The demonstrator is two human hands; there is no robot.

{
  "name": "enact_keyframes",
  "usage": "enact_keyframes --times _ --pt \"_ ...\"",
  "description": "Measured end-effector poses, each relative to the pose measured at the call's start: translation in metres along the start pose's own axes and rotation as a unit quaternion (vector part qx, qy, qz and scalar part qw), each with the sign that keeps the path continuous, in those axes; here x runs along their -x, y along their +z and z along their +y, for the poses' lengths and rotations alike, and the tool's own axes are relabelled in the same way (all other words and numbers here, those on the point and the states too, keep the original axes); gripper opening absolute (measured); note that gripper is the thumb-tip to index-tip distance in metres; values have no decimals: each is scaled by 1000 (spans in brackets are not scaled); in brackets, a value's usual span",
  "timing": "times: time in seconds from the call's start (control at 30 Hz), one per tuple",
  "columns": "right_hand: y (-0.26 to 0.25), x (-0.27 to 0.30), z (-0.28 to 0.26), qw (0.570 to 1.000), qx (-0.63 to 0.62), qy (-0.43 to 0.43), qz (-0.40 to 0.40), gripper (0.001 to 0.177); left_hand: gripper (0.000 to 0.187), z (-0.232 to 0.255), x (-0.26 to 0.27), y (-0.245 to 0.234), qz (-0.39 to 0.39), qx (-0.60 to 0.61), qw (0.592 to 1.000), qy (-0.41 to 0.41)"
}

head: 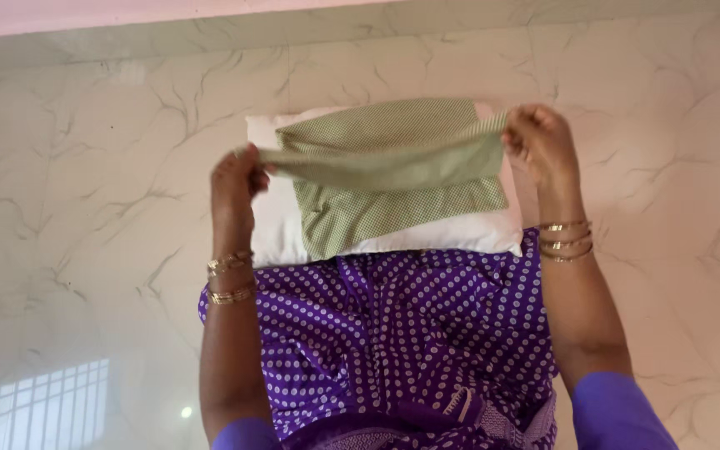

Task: The person sits on the floor and puts pillowcases on two pillows. They first remove a pink patterned pillowcase from a white pillow, then put it back on. They then take a green patterned pillowcase, put it on another white pillow, and smooth it out.

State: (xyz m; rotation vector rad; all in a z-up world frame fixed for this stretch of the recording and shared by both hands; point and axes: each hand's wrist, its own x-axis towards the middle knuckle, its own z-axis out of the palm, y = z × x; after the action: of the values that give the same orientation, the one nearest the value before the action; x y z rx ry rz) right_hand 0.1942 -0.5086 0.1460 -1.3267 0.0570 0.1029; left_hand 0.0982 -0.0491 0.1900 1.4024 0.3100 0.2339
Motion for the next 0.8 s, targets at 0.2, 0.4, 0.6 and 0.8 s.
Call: enact_keyframes --times 0.2,0.4,0.6,0.8 --pt "27 -8 -130 950 9 -312 12 6 28 93 -32 13 25 101 948 300" --pt "6 14 -34 975 62 -196 87 7 27 -11 9 19 53 75 992 88" --pt "-30 45 79 985 90 -29 141 4 20 -130 64 1 107 -15 990 -90" --pt "-63 57 113 989 55 -13 133 7 20 -156 86 -18 119 45 987 -92"
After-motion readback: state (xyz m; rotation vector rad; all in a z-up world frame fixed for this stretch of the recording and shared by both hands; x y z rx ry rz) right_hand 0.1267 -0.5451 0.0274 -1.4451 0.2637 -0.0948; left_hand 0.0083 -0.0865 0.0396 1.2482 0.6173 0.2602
